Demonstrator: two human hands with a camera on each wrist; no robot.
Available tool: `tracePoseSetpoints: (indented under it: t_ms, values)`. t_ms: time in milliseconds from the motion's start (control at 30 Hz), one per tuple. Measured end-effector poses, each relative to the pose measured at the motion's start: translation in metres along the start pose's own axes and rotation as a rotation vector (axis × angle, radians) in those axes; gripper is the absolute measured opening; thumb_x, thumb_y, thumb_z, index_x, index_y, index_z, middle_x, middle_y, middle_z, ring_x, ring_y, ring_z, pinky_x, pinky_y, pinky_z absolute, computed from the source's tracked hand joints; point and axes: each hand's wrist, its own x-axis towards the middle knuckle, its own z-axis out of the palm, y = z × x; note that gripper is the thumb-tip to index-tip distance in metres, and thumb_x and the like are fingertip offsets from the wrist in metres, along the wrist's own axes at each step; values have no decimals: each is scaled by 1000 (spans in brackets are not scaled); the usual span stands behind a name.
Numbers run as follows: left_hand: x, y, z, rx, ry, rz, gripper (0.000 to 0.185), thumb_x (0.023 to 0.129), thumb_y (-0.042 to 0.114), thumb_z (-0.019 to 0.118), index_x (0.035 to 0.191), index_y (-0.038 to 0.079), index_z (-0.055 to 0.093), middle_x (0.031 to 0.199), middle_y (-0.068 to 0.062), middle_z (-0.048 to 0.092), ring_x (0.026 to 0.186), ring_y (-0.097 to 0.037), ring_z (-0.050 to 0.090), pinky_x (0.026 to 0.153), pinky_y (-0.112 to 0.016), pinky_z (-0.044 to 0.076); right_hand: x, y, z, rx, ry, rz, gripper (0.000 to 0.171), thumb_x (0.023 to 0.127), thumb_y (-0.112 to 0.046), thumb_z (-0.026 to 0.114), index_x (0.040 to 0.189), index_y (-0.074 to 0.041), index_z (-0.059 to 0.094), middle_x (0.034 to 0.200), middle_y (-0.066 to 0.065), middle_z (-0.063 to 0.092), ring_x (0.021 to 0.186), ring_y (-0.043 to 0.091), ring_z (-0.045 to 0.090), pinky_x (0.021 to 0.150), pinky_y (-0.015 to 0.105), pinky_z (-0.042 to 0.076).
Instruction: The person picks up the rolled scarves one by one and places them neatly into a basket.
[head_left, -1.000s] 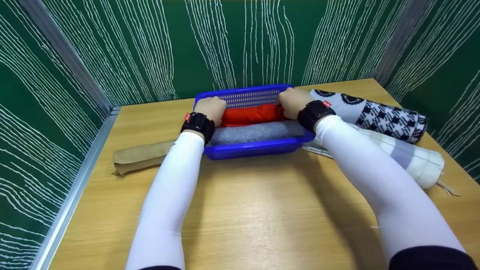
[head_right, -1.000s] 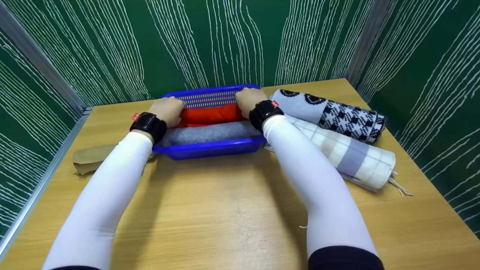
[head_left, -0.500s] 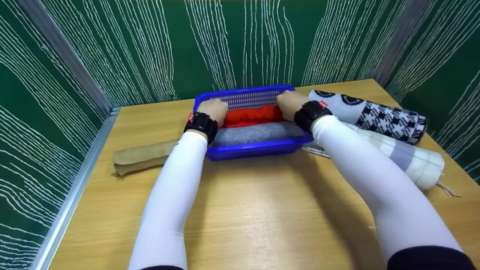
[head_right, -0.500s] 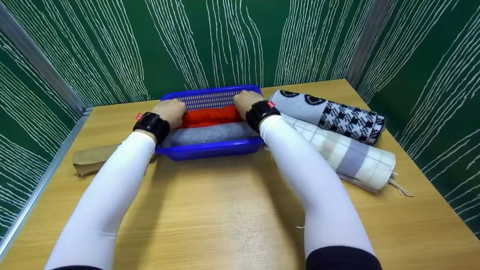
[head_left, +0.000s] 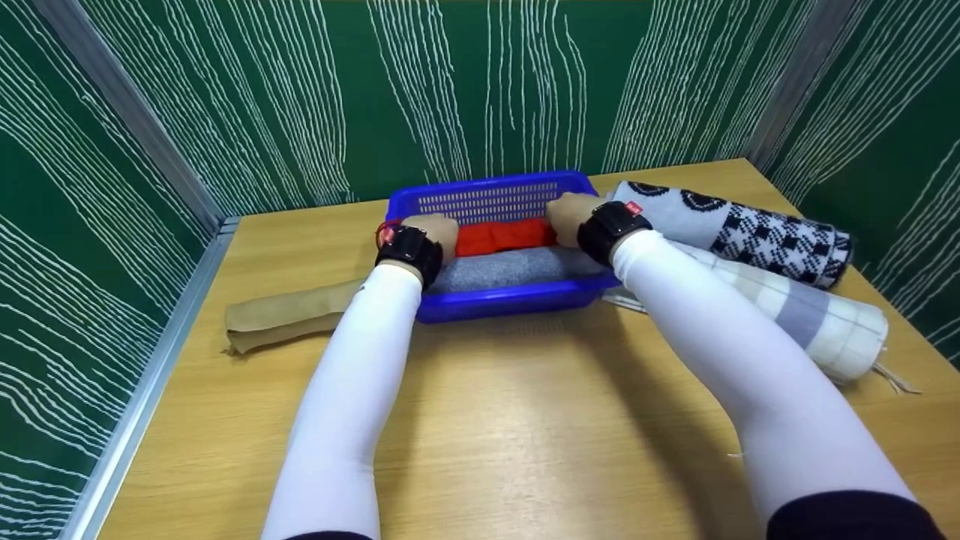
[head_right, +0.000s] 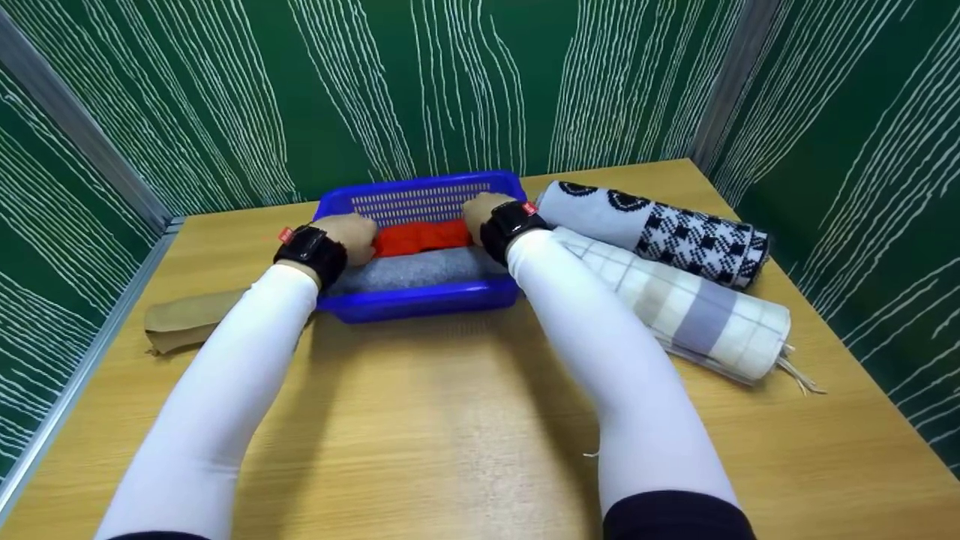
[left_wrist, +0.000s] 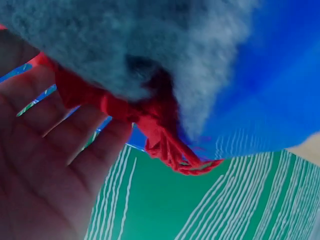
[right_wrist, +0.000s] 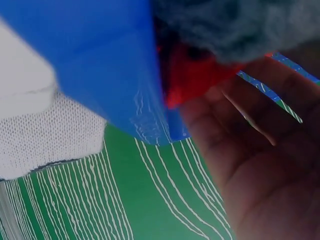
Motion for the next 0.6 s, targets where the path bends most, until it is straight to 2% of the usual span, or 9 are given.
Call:
tracePoseSetpoints:
  t_ms: [133, 167, 300, 367, 400, 600]
  values:
    - [-8, 3, -2, 8, -54, 10, 30, 101, 4, 51, 113, 2, 79, 121, -18, 79, 114, -33, 75, 99, -52, 63, 2, -2, 1, -7, -34, 16, 8, 93, -1, 61, 95, 4, 68, 106, 29, 77, 97, 44, 73, 87, 57, 61]
    - [-8, 3, -3, 8, -66, 11, 29, 101, 4, 52, 113, 3, 78, 121, -17, 79, 114, -32, 75, 99, -51, 62, 10, 7, 8, -14, -26, -3, 9, 93, -3, 61, 95, 2, 68, 104, 28, 76, 95, 42, 73, 84, 55, 61]
    - [-6, 2, -2, -5, -85, -2, 28, 99, 4, 53, 114, 4, 77, 123, -15, 79, 113, -29, 73, 98, -50, 61, 15, 9, 10, -16, -37, -2, 10, 93, -4, 61, 96, 3, 67, 104, 29, 76, 96, 42, 73, 85, 56, 62]
    - [-6, 1, -3, -22, -65, 0, 27, 98, 3, 54, 113, 3, 77, 123, -17, 79, 111, -30, 73, 98, -51, 61, 16, 10, 9, -12, -34, -6, 8, 93, -4, 61, 95, 2, 65, 102, 28, 76, 92, 39, 72, 83, 54, 61]
    - [-7, 0, -3, -30, -48, 3, 26, 98, 3, 55, 112, 3, 77, 123, -17, 79, 110, -30, 73, 97, -51, 62, 9, 4, 2, -4, -47, 13, 8, 92, -2, 61, 96, 4, 65, 103, 28, 76, 92, 40, 71, 85, 55, 60]
    - [-14, -1, -11, -76, 24, 19, 22, 97, 5, 59, 110, 1, 77, 122, -19, 78, 111, -35, 74, 98, -54, 61, 17, 14, 6, -8, -16, -16, 11, 92, -6, 64, 99, 3, 67, 102, 26, 76, 87, 35, 68, 80, 52, 58]
